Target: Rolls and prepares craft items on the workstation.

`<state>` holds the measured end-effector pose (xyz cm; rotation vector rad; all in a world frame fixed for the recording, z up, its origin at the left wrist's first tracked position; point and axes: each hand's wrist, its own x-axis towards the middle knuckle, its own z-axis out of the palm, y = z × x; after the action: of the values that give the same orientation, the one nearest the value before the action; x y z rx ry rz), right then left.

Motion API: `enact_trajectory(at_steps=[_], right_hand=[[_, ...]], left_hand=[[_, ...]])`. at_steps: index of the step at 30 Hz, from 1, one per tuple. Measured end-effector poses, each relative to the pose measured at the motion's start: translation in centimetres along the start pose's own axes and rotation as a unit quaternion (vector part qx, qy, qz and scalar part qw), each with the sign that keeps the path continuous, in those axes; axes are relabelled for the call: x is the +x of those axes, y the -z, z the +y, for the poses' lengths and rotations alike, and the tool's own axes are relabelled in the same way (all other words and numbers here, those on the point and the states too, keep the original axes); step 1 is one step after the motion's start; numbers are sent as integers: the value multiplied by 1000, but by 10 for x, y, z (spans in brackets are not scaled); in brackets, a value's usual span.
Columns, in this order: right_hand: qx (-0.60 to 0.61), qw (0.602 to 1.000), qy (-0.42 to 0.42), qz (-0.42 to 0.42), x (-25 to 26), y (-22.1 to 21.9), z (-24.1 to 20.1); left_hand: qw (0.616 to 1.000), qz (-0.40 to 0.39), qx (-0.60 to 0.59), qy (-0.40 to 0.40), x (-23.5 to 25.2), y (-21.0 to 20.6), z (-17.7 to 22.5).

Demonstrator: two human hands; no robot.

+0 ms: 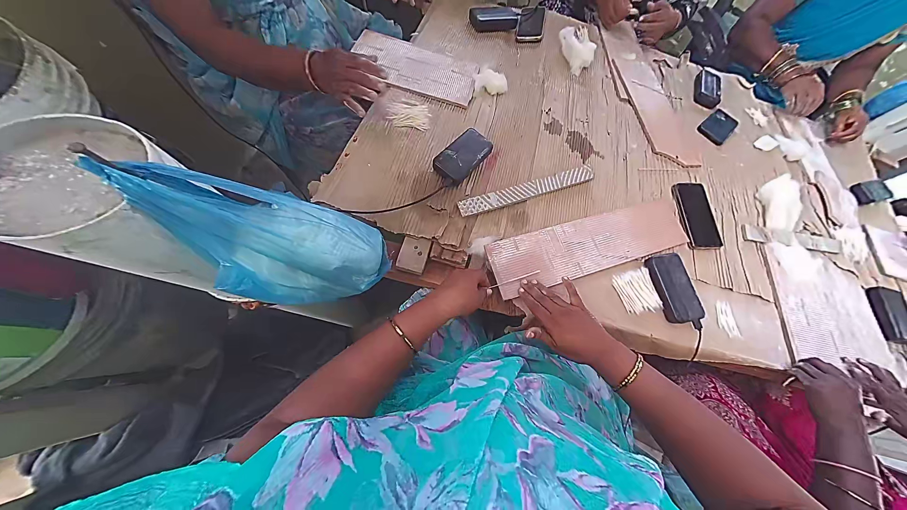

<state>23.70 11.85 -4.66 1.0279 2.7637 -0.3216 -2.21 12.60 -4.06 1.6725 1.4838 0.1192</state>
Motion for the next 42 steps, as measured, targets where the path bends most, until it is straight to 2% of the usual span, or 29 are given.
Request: enact_trajectory(at_steps=[4,7,10,13,19,22,24,27,28,30,33,35,38,42], right_hand=[[-26,987,-43,152,9,-7,9],[-13,978,-76,191,40,-4,9],[-2,984,-57,172,70,-3,6],[-5,993,-56,106,79,-1,3],[12,999,-37,-16,28,1,-12],[30,998,-39,-47,9,4,-17],[51,998,-34,1,0,1,-17],[83,968,-11,236,-7,-12,-18],[86,951,-13,296,-8,-14,-19],[85,927,-32,365,-10,-16,-20],[51,922,-56,379,-9,-13,-21],[42,929,-51,363,-10,-14,-23],[38,921,-44,385,-13,-19,-26],[22,908,-97,407,-29,-24,-32]], left_hand=[[999,45,-10,16,-3,3,0],[996,89,8,24,-7,6,6],[991,123,40,30,-8,6,9],[990,125,63,30,-4,3,5],[995,78,59,15,-5,-5,1],[995,65,77,6,-6,-9,4],[994,61,89,1,-9,-12,6],[992,83,91,-24,-18,-14,9],[991,93,87,-34,-20,-15,10],[990,105,80,-51,-27,-18,13],[989,109,74,-70,-36,-22,21],[990,103,64,-78,-44,-26,26],[989,96,64,-92,-51,-32,31],[986,104,79,-104,-58,-38,34]])
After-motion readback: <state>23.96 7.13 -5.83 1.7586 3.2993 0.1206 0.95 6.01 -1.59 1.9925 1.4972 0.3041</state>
